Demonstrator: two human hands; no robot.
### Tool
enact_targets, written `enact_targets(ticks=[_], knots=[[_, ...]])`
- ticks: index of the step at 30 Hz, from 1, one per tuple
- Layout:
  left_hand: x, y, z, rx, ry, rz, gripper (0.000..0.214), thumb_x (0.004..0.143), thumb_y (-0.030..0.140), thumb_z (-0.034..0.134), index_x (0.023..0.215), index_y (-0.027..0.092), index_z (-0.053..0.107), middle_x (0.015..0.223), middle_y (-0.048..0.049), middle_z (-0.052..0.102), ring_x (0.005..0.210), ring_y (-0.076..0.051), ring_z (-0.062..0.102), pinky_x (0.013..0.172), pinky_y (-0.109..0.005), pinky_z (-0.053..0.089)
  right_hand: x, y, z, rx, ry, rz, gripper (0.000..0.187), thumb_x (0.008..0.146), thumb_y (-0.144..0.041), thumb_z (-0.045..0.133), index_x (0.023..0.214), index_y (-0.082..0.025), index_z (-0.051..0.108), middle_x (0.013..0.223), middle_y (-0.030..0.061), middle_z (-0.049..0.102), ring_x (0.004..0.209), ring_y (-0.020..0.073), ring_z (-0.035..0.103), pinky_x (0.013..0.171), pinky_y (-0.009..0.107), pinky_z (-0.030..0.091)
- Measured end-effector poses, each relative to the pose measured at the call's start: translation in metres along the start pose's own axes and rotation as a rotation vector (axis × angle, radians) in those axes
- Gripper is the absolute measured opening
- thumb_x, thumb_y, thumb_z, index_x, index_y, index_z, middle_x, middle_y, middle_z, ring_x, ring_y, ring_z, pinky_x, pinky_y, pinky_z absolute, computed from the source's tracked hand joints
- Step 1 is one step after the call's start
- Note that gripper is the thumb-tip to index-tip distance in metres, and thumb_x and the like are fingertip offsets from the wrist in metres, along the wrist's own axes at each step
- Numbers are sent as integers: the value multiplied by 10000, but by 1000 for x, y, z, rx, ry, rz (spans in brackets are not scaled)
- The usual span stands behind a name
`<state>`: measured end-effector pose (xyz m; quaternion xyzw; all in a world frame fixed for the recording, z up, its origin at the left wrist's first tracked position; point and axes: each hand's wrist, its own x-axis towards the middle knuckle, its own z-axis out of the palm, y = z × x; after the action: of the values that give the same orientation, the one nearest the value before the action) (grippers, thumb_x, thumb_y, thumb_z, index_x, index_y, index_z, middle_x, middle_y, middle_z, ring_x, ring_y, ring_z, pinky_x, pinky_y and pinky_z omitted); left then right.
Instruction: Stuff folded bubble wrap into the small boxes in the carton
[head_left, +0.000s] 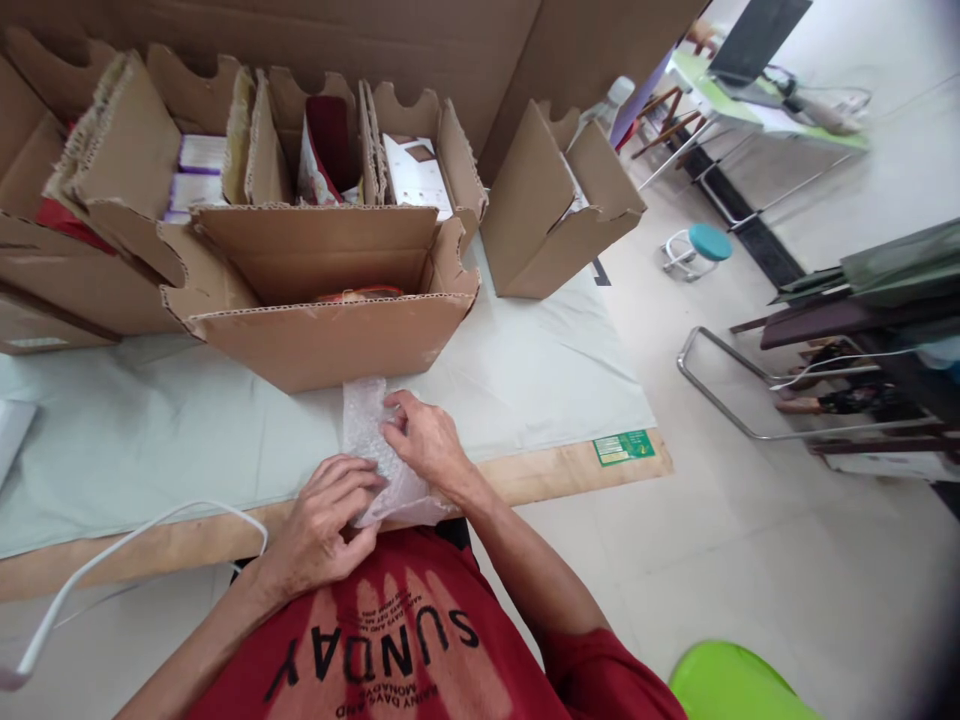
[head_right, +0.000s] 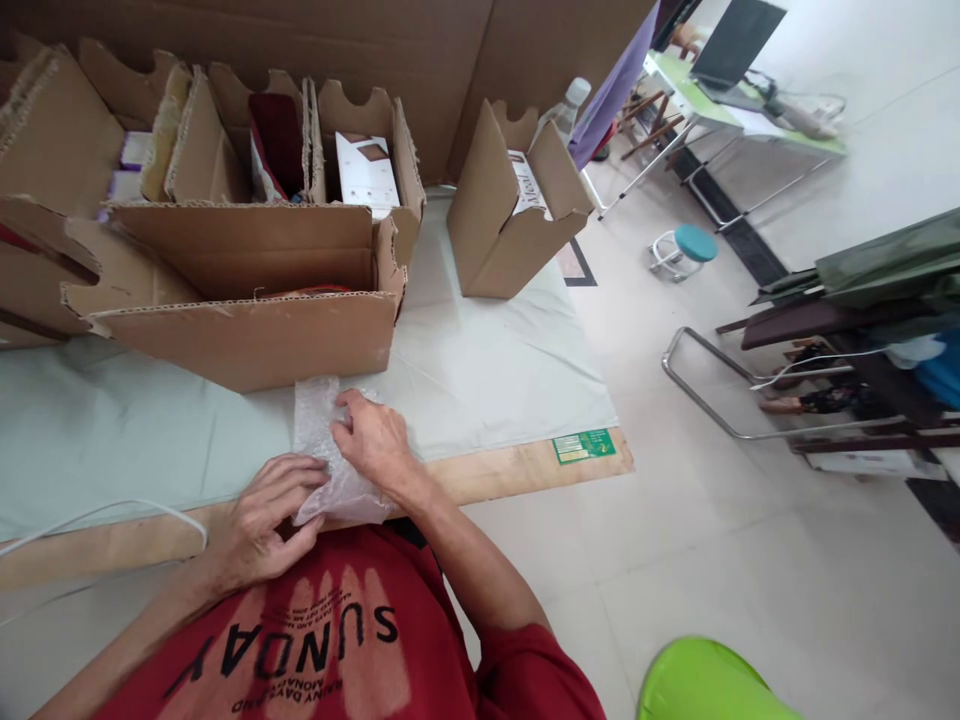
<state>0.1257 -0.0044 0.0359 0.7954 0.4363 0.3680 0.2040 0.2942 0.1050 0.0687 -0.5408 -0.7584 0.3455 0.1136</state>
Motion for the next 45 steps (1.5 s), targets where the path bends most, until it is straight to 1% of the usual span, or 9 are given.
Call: enact_targets(ticks=[4,8,16,25,32,36,40,42,45], knots=[[0,-2,-3,-4,-1,-1,295,748,51,606,981,229,641,1019,-61,768,1084,-267,683,988,-475,506,-10,3,-2,171,107,-94,62,875,-180,573,909,-218,608,854,10,695,780,161,645,755,272,469],[-1,-4,-2,-54,-3,-10,297,737,60,612,984,226,619,1028,-69,762,1074,-267,686,1002,-488,502,-23,12,-2,329,84,-53,264,873,-212,554,1136,-214,566,802,-26,672,689,141,635,703,256,480],[14,2,-11,-113,20,-101,111,819,111,561,807,202,623,814,-55,714,888,-231,692,871,-399,532,-28,26,8,-22,-11,85,649,856,-161,551,1494,-195,433,831,13,748,725,191,685,675,286,460],[27,1,-4,136,45,-540,287,894,278,505,621,216,438,652,25,501,597,-119,478,605,-266,354,-25,16,-15,-442,-204,84,772,895,-78,469,1624,-173,235,978,108,779,874,251,740,764,334,520],[40,-3,-7,264,-177,-664,281,862,324,483,612,224,403,678,4,502,608,-147,466,616,-298,305,-59,32,-34,-68,307,-290,325,979,-223,481,1280,-172,593,996,77,748,936,213,682,867,367,495],[37,-6,-4,315,-174,-607,289,878,289,518,607,223,443,665,-1,521,600,-155,495,611,-297,341,-65,25,-19,-233,30,-622,380,935,-326,641,1267,-143,611,1295,144,689,1195,300,593,958,457,449],[24,-3,-6,327,44,-435,150,925,269,593,1000,155,655,909,-62,660,714,-169,608,692,-293,473,-56,31,-2,-317,-39,-602,248,1011,-201,545,1232,-136,639,1284,126,700,1171,267,595,931,431,434],[17,2,-12,331,142,-272,407,915,291,663,1274,115,589,1160,-151,663,974,-230,661,867,-339,521,-52,35,-1,-268,-21,-598,228,1029,-160,510,1200,-150,661,1245,114,722,1137,241,615,936,418,421],[9,5,-21,342,60,-40,483,883,277,727,1318,131,575,1312,-193,636,1230,-321,586,1031,-449,474,-45,38,-5,-176,-32,-561,210,1037,-185,529,1175,-164,686,1190,100,750,1097,230,641,931,402,411]])
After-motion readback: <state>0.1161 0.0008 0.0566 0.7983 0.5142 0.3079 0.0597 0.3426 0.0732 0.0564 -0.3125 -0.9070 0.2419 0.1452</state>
